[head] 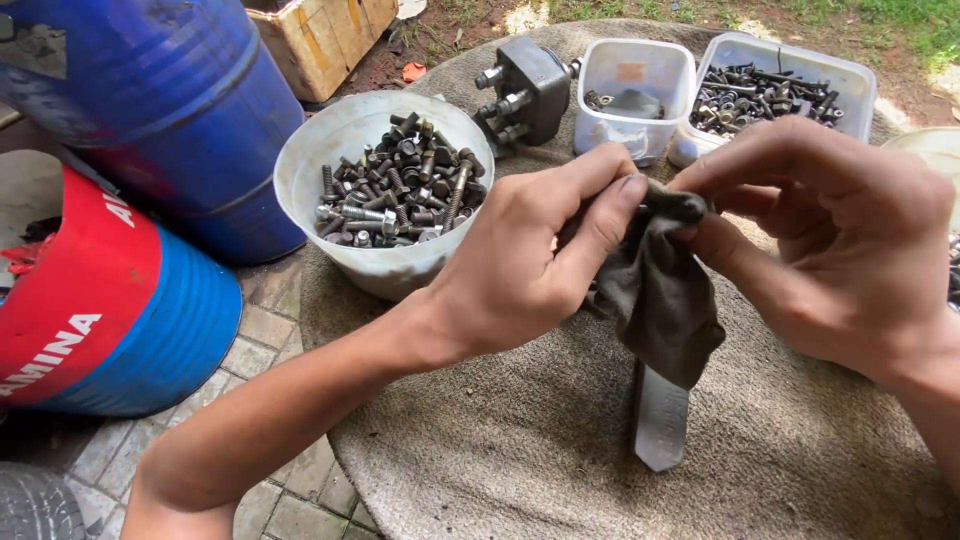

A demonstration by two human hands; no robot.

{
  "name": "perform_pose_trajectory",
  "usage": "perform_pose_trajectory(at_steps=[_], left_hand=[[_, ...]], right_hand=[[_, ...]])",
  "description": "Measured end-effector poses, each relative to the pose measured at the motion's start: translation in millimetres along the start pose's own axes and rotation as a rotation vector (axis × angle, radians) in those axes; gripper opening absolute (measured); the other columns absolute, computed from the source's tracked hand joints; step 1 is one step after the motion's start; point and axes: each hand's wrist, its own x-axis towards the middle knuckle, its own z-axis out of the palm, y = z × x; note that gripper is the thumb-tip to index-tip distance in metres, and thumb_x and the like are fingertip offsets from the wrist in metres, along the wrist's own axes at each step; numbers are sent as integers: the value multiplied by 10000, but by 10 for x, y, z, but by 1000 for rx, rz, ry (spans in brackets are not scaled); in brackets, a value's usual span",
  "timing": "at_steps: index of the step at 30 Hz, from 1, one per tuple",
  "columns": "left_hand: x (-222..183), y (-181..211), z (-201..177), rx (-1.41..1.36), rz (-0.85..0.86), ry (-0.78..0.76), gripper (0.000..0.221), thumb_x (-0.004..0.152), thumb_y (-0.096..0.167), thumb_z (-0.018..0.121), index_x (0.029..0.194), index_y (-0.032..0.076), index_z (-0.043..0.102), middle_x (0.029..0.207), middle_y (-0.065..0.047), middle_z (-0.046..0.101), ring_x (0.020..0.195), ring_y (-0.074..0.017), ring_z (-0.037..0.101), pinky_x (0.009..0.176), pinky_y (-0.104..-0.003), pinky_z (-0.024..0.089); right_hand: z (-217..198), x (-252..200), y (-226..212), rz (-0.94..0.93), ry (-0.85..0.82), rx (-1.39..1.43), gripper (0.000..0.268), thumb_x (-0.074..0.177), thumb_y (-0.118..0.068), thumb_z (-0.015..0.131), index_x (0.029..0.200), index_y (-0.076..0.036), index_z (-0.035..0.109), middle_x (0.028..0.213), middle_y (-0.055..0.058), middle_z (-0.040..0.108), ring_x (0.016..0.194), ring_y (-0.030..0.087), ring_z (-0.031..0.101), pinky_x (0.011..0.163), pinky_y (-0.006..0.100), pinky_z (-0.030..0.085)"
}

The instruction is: Cleaning used bolts by scrubbing them with a wire brush and wiping them with a cloth to remove rust or debris.

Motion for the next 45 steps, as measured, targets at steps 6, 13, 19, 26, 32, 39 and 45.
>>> perform_pose_trajectory(at_steps=[6, 13, 19, 26, 32, 39, 45], left_hand=[[28, -58, -36, -168, -127, -57, 334, 1058, 318, 414, 774, 156, 482, 682, 68, 481, 615, -57, 459, 545, -222, 382], [1, -64, -20, 53, 187, -37, 83, 1063, 131, 435, 1018, 65, 455, 843, -75, 536, 689, -184, 508, 618, -320, 454], [-10, 4, 6, 1, 57, -48, 160, 1081, 173, 416, 948, 96, 461, 663, 3, 471, 518, -111, 453, 459, -259, 382], [-14, -63, -2, 55, 88, 17, 436, 1048, 407, 407, 760, 93, 497, 610, 9, 504, 497, -107, 422, 463, -280, 315], [-20, -52, 27, 199, 211, 55, 174, 1075, 144, 426, 941, 55, 491, 737, -64, 549, 584, -172, 515, 542, -317, 413], [-20, -42, 16, 59, 46, 80, 442, 1067, 361, 395, 725, 113, 526, 583, 43, 446, 463, -85, 410, 399, -261, 311], [-17, -29, 5, 175, 136, 72, 109, 1037, 181, 481, 981, 92, 509, 682, -7, 523, 513, -100, 456, 453, -269, 392]], right_hand=[[65, 35, -107, -194, 12, -199, 120, 920, 186, 695, 999, 226, 614, 968, 301, 685, 873, 310, 718, 846, 336, 637], [30, -67, 19, 44, 134, -139, 182, 982, 162, 732, 1114, 185, 608, 1034, 243, 675, 956, 252, 668, 951, 320, 611], [22, -10, -64, -129, 81, -102, 115, 952, 186, 675, 1028, 201, 590, 984, 278, 666, 913, 301, 690, 844, 320, 613], [21, 6, -82, -204, 94, -121, 114, 932, 120, 683, 1006, 177, 617, 959, 276, 694, 863, 292, 725, 786, 301, 633], [-33, 64, -66, -263, 50, -115, 115, 916, 85, 671, 1019, 125, 640, 965, 237, 725, 862, 273, 758, 789, 288, 666], [-16, 62, -71, -335, 71, -173, 109, 890, 104, 689, 992, 102, 650, 954, 239, 741, 855, 296, 774, 761, 308, 656], [-11, 23, -39, -181, 139, -44, 125, 906, 78, 685, 1015, 112, 634, 973, 231, 709, 890, 262, 738, 845, 288, 663]])
